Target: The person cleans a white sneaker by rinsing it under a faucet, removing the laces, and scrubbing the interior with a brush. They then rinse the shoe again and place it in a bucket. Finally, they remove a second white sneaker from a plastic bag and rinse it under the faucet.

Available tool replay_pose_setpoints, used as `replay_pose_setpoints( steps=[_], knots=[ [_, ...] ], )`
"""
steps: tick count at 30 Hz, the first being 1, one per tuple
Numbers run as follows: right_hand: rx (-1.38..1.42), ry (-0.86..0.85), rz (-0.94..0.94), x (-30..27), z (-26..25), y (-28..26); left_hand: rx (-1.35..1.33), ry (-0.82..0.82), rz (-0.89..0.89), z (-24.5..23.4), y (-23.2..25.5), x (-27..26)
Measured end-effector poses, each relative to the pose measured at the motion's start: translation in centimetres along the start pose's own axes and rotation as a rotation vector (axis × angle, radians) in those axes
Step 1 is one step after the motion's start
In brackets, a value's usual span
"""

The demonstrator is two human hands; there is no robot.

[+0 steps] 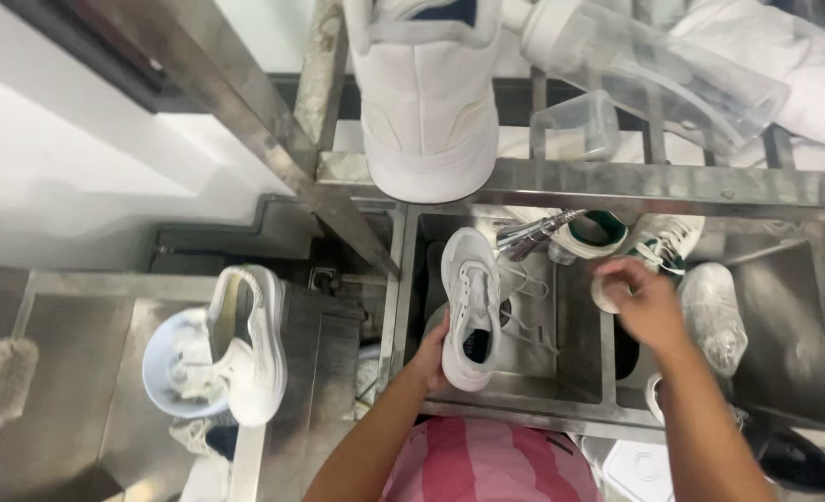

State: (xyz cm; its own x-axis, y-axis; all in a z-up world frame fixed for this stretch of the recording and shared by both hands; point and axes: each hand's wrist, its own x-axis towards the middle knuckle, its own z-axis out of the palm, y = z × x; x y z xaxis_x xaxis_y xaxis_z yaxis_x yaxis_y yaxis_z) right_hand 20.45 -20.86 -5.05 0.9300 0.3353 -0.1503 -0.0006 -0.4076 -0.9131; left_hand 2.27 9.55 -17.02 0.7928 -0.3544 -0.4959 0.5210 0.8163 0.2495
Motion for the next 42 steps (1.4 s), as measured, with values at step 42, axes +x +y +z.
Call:
replay_pose_setpoints(
  steps=[42],
  knots=[
    [0.269, -0.074, 0.07, -12.0, 8.7, 4.7, 0.311, 0.091, 0.327, 3.0, 0.3, 6.0]
  ],
)
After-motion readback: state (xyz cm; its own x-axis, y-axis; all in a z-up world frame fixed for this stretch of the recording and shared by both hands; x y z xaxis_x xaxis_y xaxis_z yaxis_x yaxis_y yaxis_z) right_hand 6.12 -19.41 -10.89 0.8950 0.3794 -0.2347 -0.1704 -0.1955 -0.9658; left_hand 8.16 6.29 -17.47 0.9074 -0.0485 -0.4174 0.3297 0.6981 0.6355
